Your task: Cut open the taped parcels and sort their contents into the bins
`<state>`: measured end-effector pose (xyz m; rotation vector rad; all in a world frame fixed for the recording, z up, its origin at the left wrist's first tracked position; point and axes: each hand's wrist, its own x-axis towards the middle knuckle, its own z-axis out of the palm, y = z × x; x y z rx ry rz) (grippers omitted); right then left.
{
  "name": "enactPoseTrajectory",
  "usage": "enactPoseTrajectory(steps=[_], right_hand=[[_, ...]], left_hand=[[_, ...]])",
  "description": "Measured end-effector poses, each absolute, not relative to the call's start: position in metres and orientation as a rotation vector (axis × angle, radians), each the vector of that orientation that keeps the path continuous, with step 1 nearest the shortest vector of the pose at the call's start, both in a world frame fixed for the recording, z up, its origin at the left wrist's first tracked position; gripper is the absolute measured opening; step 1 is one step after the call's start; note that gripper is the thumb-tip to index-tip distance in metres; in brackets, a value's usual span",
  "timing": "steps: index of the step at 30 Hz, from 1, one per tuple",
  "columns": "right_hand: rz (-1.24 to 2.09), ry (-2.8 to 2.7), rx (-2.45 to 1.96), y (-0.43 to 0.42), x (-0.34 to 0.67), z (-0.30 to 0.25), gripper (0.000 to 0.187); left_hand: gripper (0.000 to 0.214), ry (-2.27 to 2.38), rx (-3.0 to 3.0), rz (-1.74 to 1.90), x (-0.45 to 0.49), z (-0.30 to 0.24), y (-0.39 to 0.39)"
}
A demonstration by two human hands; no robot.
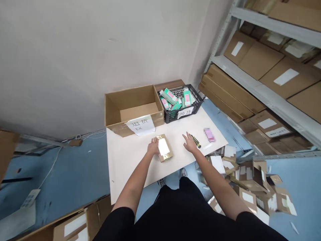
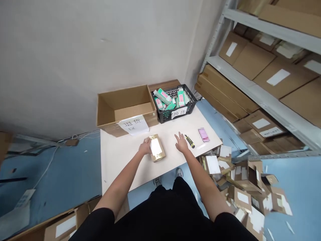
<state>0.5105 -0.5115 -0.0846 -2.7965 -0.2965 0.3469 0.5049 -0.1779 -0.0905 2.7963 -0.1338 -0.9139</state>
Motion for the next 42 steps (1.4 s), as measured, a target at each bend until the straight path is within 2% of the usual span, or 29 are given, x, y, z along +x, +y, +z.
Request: enactPoseTrajectory(steps=[5, 9, 13, 17, 20, 25, 29, 33, 42], right_hand=[[0.557, 0.086, -2.805, -0.586, 0.527, -0.115, 0.069], [0.725, 0.192, -2.781, -0.628, 0.547, -0.146, 0.060], [0.827, 0.245, -2.717, -0.642, 0.564, -0.169, 0.047], [0.885, 0.132, -2.646, -0.623, 0.571, -0.173, 0.037], [0.839, -0.050, -2.539, -0.579, 0.572, -0.157, 0.042], [0.687, -0.496, -2.310, -0.468, 0.561, -0.107, 0.068], [0.732, -0.705, -2.313, -0.400, 0.551, -0.083, 0.066], [0.867, -0.734, -2.496, -0.376, 0.546, -0.082, 0.064], [0.929, -0.764, -2.662, -0.378, 0.539, -0.063, 0.068]], left_hand=[[0.140, 0.059, 2.775, -0.773, 0.477, -0.108, -0.185], [0.136, 0.245, 2.709, -0.823, 0.467, -0.112, -0.205], [0.137, 0.361, 2.696, -0.934, 0.471, -0.103, -0.218], [0.139, 0.444, 2.679, -0.988, 0.470, -0.092, -0.225], [0.144, 0.482, 2.628, -0.966, 0.467, -0.088, -0.229], [0.141, 0.523, 2.543, -0.886, 0.465, -0.090, -0.235], [0.144, 0.524, 2.528, -0.823, 0.464, -0.097, -0.239], [0.145, 0.504, 2.477, -0.770, 0.461, -0.102, -0.239], [0.141, 0.449, 2.414, -0.715, 0.458, -0.102, -0.238]])
